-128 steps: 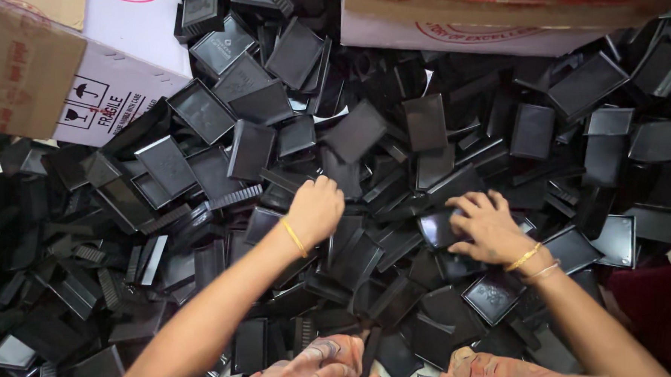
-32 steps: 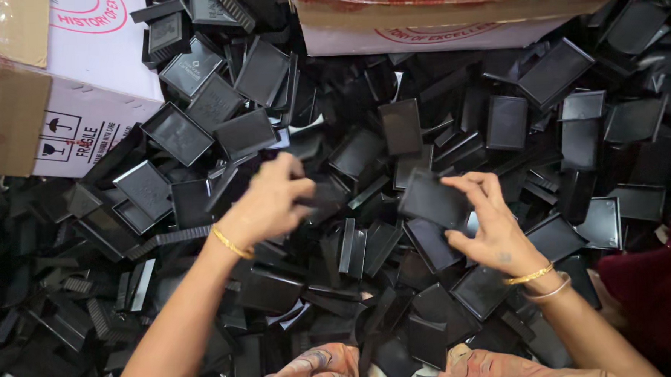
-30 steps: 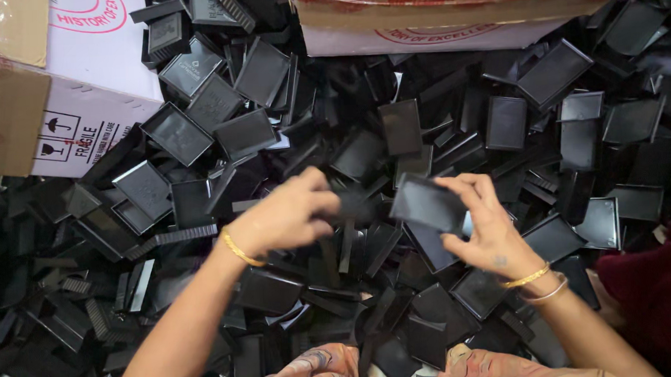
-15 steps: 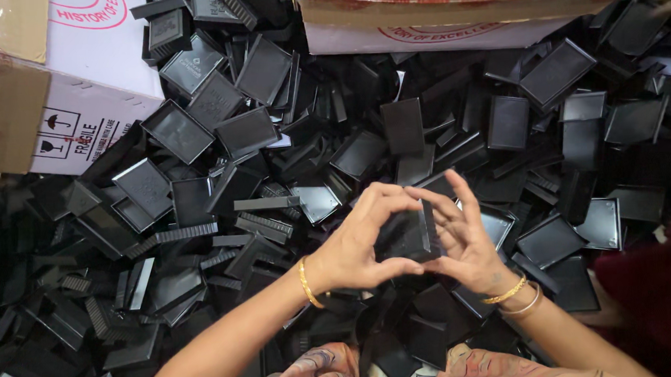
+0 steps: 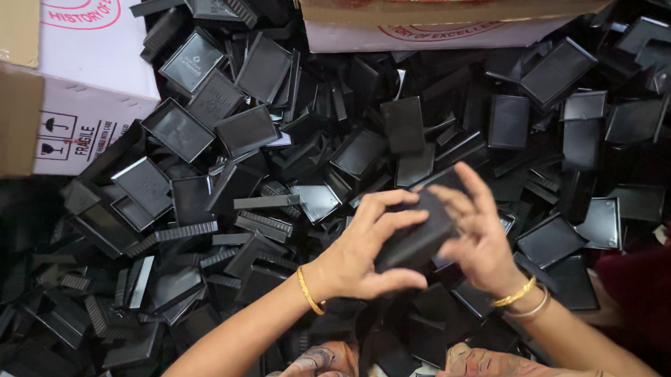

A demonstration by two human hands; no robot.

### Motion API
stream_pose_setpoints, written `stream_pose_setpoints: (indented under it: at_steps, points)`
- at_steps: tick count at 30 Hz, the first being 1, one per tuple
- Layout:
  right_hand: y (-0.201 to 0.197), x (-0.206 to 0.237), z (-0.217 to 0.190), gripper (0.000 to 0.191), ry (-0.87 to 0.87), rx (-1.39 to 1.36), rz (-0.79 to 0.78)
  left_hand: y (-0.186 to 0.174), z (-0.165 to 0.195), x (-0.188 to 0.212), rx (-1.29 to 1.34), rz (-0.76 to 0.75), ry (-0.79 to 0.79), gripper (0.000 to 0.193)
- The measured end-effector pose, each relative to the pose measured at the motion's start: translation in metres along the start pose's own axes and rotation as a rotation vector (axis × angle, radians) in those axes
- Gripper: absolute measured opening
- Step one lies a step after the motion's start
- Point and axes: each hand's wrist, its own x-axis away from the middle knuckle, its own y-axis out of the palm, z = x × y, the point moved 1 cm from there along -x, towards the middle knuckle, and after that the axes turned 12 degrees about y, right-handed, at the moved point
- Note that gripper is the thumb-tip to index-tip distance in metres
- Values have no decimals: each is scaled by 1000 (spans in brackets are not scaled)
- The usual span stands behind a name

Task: The person sits on the floor and repeatedly picks up black plastic cases and ribbed inserts from a large pile. They align and press the two parts together to form a complete unit, then place the assembled item back into the pile. The process is repeated continuously throughout the clip.

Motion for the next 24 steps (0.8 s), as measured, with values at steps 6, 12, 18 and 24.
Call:
stream_pose_setpoints:
  at_steps: [6, 12, 18, 24]
  points:
    - [-23, -4, 10, 70, 107, 212, 79, -1, -10, 12, -185, 77, -49, 54]
    - [-36, -5, 14, 42, 78, 538, 207, -22, -9, -13, -20, -68, -268, 46]
    - [-41, -24, 8, 68, 211, 1458, 260, -113, -32, -161, -861, -199, 120, 34]
    - [-37, 1, 65, 58, 513, 2042, 26, -113, -80, -99, -823, 21, 303, 24]
